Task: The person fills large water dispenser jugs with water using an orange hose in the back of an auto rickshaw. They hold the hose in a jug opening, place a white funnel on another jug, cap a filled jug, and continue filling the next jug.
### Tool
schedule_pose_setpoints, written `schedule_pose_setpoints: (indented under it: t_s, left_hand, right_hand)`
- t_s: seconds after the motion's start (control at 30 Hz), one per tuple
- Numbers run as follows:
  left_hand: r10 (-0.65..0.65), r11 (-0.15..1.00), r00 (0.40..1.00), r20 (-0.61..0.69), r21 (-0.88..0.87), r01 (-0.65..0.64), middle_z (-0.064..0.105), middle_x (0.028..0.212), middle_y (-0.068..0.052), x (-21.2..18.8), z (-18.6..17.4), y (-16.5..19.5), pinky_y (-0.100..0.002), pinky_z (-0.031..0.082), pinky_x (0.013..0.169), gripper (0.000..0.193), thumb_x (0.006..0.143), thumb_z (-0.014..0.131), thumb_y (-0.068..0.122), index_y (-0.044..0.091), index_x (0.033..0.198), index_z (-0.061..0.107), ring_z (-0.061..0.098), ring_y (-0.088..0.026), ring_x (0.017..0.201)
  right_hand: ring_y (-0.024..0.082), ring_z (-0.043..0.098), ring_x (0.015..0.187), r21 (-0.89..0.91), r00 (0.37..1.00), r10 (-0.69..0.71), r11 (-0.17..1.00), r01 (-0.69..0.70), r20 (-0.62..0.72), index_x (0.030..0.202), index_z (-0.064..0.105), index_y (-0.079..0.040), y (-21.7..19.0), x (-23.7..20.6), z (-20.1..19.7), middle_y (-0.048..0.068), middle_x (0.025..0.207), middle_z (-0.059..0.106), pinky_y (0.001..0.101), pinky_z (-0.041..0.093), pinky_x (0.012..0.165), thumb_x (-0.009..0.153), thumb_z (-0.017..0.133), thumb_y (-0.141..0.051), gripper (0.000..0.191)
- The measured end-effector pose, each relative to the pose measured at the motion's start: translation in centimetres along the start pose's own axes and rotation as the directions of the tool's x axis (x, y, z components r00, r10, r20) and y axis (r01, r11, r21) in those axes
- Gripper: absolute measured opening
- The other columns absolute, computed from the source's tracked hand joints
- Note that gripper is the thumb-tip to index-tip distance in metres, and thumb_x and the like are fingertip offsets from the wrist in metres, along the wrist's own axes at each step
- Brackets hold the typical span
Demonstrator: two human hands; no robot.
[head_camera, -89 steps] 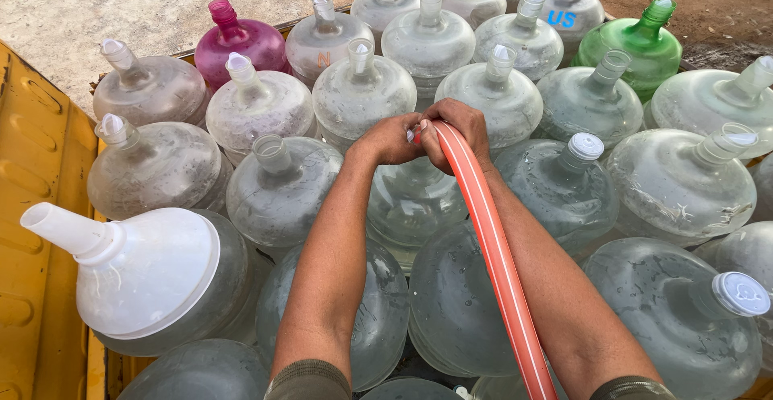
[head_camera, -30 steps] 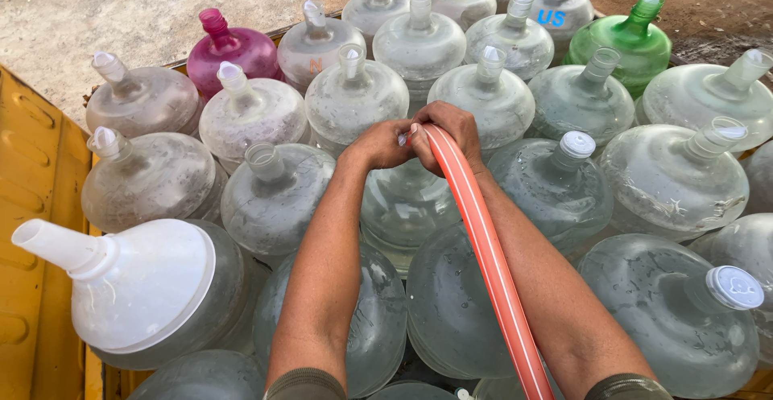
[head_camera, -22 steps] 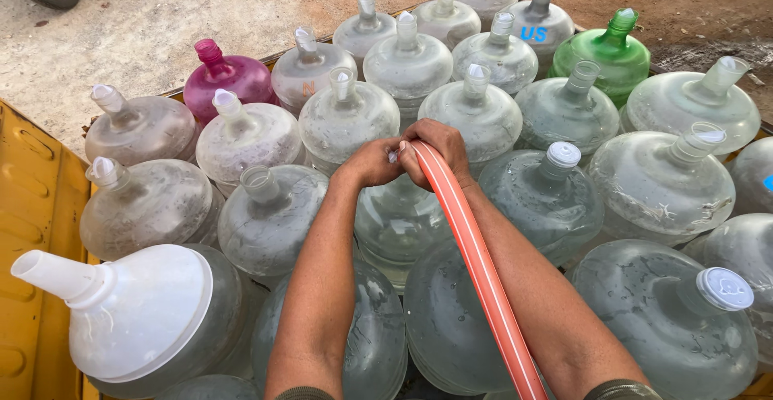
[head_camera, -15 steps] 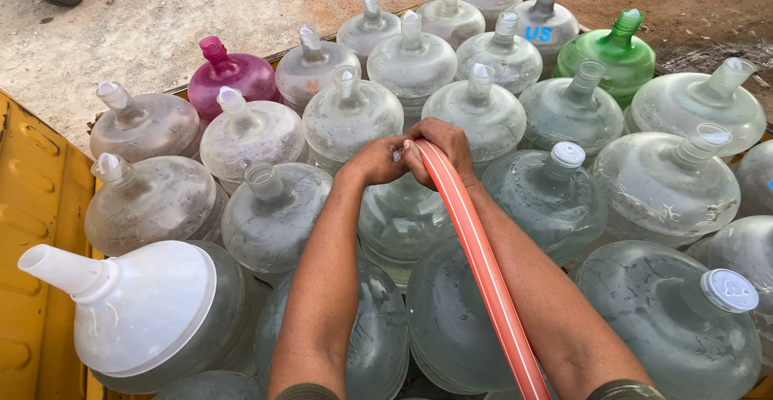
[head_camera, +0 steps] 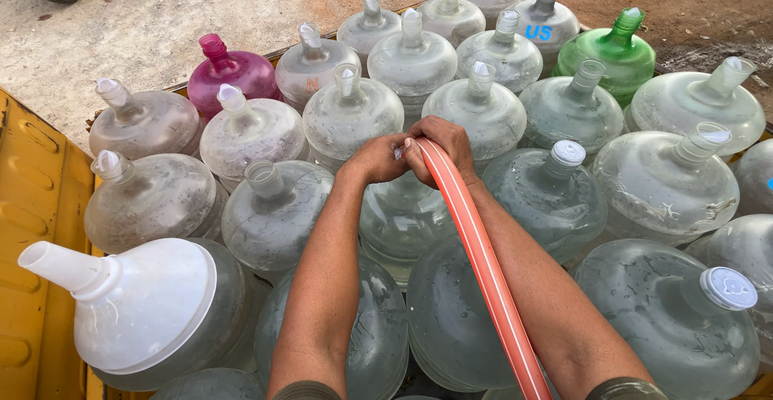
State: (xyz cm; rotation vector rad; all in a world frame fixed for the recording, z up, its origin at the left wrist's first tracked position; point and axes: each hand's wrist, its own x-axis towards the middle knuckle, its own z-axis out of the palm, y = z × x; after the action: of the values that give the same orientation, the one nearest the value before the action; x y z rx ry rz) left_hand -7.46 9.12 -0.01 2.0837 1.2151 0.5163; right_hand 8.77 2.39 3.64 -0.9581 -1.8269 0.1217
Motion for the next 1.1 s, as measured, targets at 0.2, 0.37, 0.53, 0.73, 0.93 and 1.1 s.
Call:
schedule_pose_setpoints:
  t_s: [0.2,0.37,0.53,0.73,0.93,1.1]
  left_hand:
    - [-0.048,0.999,0.999,0.025,0.010,0.048,0.074,0.122,-0.010,0.03,-0.10,0.28,-0.041,0.055,0.096,0.042,0.092,0.065,0.033,0.019,0.131,0.067,0.070,-0.027,0.114]
    - [-0.040,0.999,0.999,0.019,-0.001,0.040,0.074,0.122,-0.010,0.09,0.11,0.13,-0.040,0.054,0.096,0.042,0.091,0.065,0.032,0.020,0.132,0.066,0.070,-0.027,0.113]
    - [-0.032,0.999,0.999,0.010,0.007,0.032,0.075,0.121,-0.010,0.11,0.11,-0.02,-0.040,0.055,0.096,0.042,0.091,0.065,0.032,0.020,0.131,0.067,0.071,-0.027,0.112]
    - [-0.036,0.999,0.999,0.011,0.014,0.036,0.074,0.122,-0.010,-0.02,0.10,0.12,-0.040,0.054,0.096,0.045,0.090,0.066,0.033,0.022,0.134,0.065,0.069,-0.028,0.113]
    - [-0.022,0.999,1.000,0.010,0.024,0.022,0.074,0.122,-0.010,-0.07,0.01,0.18,-0.041,0.055,0.097,0.045,0.090,0.066,0.033,0.021,0.133,0.066,0.070,-0.028,0.114]
    - [-0.020,1.000,1.000,0.002,0.015,0.020,0.074,0.122,-0.010,-0.05,0.05,0.15,-0.040,0.054,0.096,0.044,0.091,0.065,0.034,0.022,0.133,0.066,0.070,-0.028,0.113]
  right_hand:
    - [0.023,0.069,0.069,-0.005,1.000,0.005,1.000,-0.005,-0.002,0.086,0.068,-0.006,0.10,0.02,-0.07,0.007,0.078,0.069,0.0348,0.056,0.064,0.082,0.069,-0.016,0.011]
    - [0.024,0.069,0.070,-0.012,1.000,-0.008,1.000,0.008,-0.008,0.086,0.068,-0.006,0.23,-0.03,-0.05,0.008,0.079,0.070,0.0354,0.056,0.065,0.081,0.070,-0.015,0.011]
    - [0.024,0.069,0.070,-0.011,1.000,-0.007,1.000,0.007,-0.004,0.086,0.068,-0.006,0.20,-0.10,0.05,0.008,0.079,0.070,0.0356,0.056,0.065,0.082,0.070,-0.015,0.010]
    - [0.024,0.070,0.072,-0.010,1.000,-0.016,1.000,0.015,-0.004,0.086,0.067,-0.006,0.21,-0.20,-0.01,0.008,0.080,0.070,0.0358,0.057,0.067,0.083,0.069,-0.014,0.009]
    - [0.024,0.070,0.071,0.003,1.000,-0.020,1.000,0.020,-0.005,0.087,0.068,-0.005,0.30,-0.13,-0.05,0.009,0.080,0.070,0.0354,0.057,0.066,0.082,0.069,-0.014,0.010]
    - [0.023,0.070,0.070,0.000,1.000,0.003,1.000,-0.003,0.006,0.087,0.068,-0.005,0.31,-0.17,0.07,0.008,0.079,0.070,0.0348,0.057,0.066,0.083,0.069,-0.015,0.010]
